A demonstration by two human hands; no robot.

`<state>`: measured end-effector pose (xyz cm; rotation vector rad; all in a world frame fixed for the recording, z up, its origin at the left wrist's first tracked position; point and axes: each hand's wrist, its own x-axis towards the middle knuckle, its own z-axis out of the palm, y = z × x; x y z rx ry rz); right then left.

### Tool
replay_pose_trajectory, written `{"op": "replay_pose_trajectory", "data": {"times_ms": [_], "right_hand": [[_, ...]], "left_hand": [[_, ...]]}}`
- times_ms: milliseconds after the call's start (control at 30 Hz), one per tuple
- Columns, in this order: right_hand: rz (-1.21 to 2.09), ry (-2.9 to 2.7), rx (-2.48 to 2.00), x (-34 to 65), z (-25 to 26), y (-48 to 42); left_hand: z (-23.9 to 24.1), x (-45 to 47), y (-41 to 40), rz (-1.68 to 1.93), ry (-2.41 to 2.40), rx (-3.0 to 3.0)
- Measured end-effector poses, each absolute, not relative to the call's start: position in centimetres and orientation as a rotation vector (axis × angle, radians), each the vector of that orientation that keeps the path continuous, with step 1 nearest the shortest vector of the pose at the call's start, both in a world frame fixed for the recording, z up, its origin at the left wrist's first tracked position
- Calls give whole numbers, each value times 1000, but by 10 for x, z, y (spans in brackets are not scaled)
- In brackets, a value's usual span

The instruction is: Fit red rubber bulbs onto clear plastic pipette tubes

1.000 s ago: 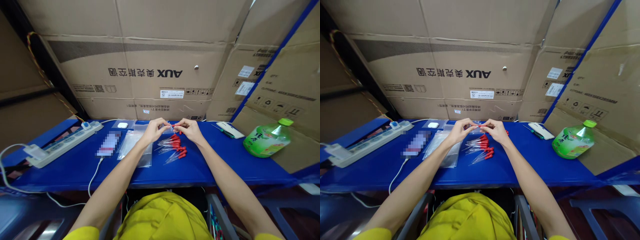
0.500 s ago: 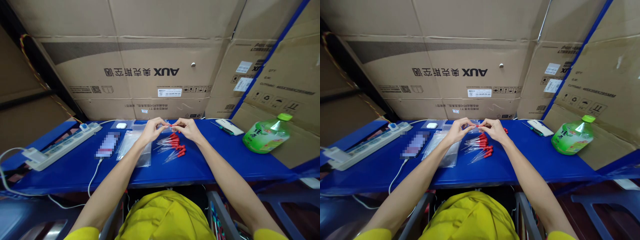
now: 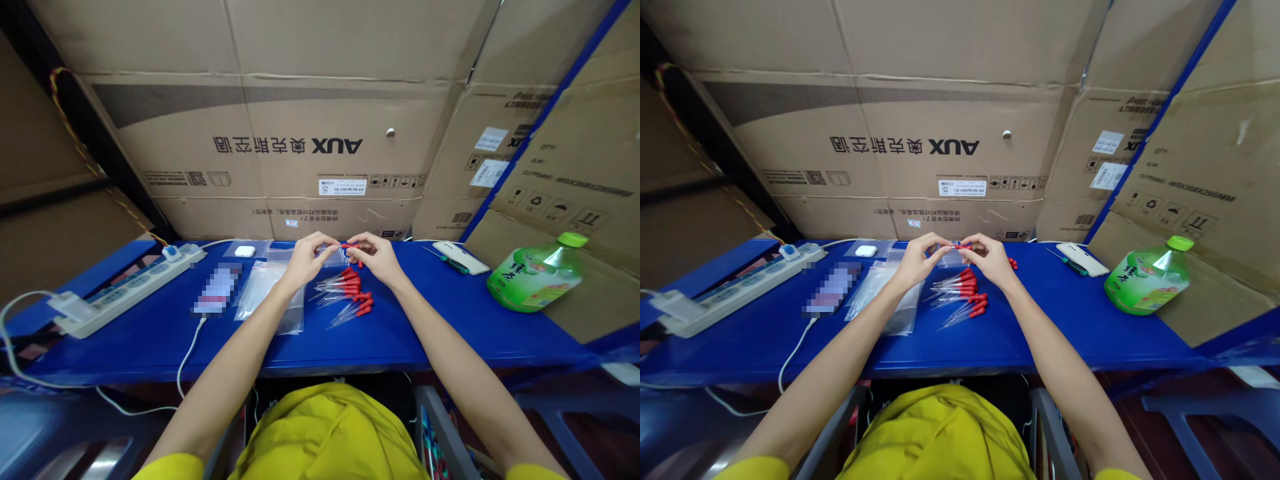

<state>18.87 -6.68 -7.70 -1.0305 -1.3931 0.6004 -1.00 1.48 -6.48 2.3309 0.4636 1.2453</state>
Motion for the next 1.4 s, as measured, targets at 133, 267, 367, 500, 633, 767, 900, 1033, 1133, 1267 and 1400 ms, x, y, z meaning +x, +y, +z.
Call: {"op": "replay_pose_trajectory", "data": {"times_ms": [133,267,367,500,633,767,900,1033,1133,1267,1400], "right_hand": [[631,-1371,-1026,191,-76,-67],[635,-1381,-1031,192,-77,-66],[637,-1384,-1050,192,-79,-66],[620,-1378,-1042,191,-78,-67],[617,-1385,-1051,189,-77,-68],[631,-1372,-1048,187,-79,-69],[644,-1363,-1047,186,-80,-69],[646,-1371,-1045,186,-79,-69],[659,-1380,-1034,186,-79,-70],[678,-1398,-1039,187,-80,-70],[694,-1406,-1030,186,-81,-70]], "left_hand": [[-66,-13,18,1256,472,2330],[-69,-13,20,1185,474,2344],[-70,-13,20,1135,478,2332],[-69,-14,20,1102,485,2313],[-69,-15,19,1099,476,2297],[-70,-13,19,1108,475,2284],[-71,-13,18,1096,475,2300],[-70,-14,18,1074,458,2309],[-70,-15,18,1081,448,2312],[-71,-16,20,1064,437,2324],[-72,-16,21,1053,413,2330]]}}
